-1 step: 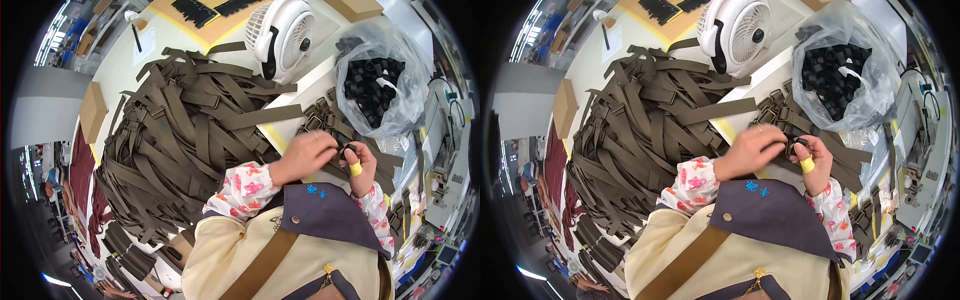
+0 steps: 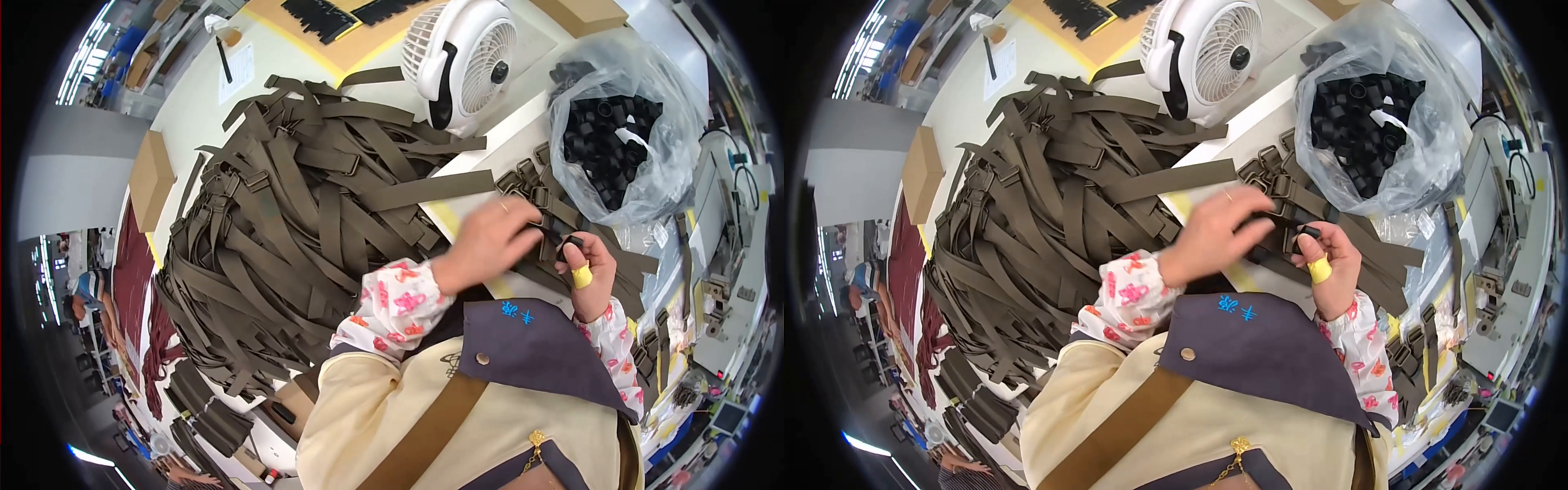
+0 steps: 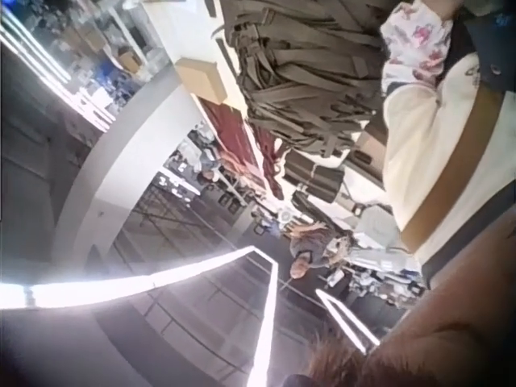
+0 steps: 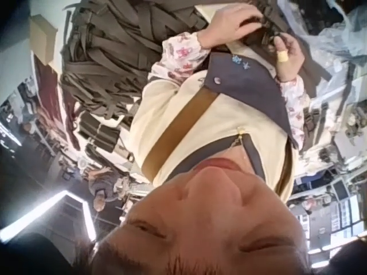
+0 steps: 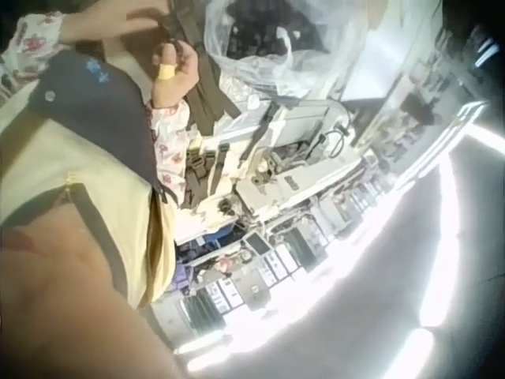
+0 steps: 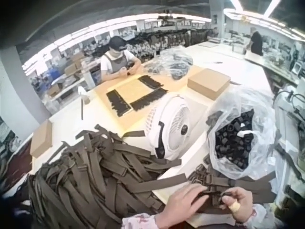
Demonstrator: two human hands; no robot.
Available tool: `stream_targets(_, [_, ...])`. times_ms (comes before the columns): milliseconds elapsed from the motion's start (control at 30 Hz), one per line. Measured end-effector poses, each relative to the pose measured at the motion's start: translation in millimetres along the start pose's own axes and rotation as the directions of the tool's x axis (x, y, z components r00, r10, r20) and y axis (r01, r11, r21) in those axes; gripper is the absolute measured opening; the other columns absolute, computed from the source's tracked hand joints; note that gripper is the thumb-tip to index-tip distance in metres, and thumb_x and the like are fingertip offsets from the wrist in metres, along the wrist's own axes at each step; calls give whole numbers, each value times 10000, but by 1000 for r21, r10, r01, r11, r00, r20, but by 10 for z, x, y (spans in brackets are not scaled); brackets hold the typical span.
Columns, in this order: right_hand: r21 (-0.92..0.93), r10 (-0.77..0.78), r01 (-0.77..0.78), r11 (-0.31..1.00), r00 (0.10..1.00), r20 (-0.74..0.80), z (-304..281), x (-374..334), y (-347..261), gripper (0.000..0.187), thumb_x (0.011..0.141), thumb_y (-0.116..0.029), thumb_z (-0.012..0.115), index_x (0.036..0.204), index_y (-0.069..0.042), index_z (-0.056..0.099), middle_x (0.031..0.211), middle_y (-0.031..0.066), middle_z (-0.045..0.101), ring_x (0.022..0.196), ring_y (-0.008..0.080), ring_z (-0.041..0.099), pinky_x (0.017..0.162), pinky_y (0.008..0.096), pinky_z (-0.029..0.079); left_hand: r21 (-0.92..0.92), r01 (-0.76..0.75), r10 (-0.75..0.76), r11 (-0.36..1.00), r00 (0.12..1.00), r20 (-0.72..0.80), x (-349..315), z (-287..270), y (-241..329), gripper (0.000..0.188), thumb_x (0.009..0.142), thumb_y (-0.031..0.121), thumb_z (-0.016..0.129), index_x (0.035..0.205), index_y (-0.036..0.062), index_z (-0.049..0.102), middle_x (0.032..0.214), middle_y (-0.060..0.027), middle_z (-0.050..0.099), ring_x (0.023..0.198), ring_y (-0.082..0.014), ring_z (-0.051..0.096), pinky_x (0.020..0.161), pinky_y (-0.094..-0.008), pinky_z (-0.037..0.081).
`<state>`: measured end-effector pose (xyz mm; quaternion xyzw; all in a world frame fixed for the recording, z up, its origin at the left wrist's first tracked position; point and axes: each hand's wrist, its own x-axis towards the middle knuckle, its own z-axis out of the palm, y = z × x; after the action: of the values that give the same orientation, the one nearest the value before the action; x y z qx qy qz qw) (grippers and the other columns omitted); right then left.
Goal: Assembling fabric straps by threading plastic buckles and loops onto them.
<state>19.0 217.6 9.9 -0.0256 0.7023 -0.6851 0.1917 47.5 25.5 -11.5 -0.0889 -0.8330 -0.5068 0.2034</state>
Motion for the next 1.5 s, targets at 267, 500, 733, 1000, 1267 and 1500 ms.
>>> stream_targets(267, [20, 88, -93, 995, 980, 177, -53, -7, 40, 212, 824, -101, 636, 984, 19, 569, 854, 53, 621, 662, 109, 585, 623, 229, 487, 516, 180, -245, 837, 968, 59, -79, -471, -698, 215, 764, 83, 615, 974, 57, 578, 869, -100, 571, 847, -289, 544, 806, -404, 413])
stream_targets(500, [22, 68, -74, 997, 977, 201, -92, 7, 32, 254, 823, -104, 633, 1035, 15, 560, 926, 62, 620, 718, 117, 587, 688, 244, 492, 422, 12, -24, 906, 999, 24, -45, -561, -515, 220, 770, 71, 610, 987, 44, 579, 812, -128, 559, 775, -311, 542, 755, -384, 413])
stream_targets(733, [-1, 128, -132, 991, 957, 261, -38, -4, 39, 267, 830, -77, 618, 1068, 17, 545, 977, 59, 610, 763, 116, 590, 714, 244, 493, 435, 97, -207, 895, 955, 212, -219, -712, -685, 227, 722, 149, 668, 913, 62, 583, 822, -99, 574, 808, -276, 548, 759, -363, 398])
stream_targets(1000, [3, 158, -164, 986, 953, 260, -68, -24, 41, 303, 825, -71, 621, 1097, 20, 525, 1073, 87, 573, 804, 122, 594, 736, 263, 501, 548, 69, -21, 834, 996, -92, 114, -1023, -298, 139, 730, 30, 569, 861, 72, 590, 720, -85, 556, 695, -273, 565, 613, -376, 449])
stream_targets(1267, [-14, -160, 165, 986, 969, 189, -98, -56, -175, 300, 811, -108, 642, 1053, 31, 530, 1161, 130, 498, 783, 169, 609, 726, 275, 502, 210, -295, 250, 932, 944, 217, 160, -251, -34, 304, 677, 14, 573, 967, 101, 607, 727, -21, 524, 699, -198, 541, 591, -315, 393])
stream_targets(1500, [40, -29, 31, 999, 998, -49, -224, -159, -17, 280, 823, -147, 651, 1019, 26, 550, 854, 54, 600, 707, 143, 609, 676, 250, 500, 9, -289, 280, 957, 937, 210, 126, 61, 33, 406, 692, 179, 697, 1058, 91, 545, 813, -40, 557, 689, -210, 549, 641, -314, 417])
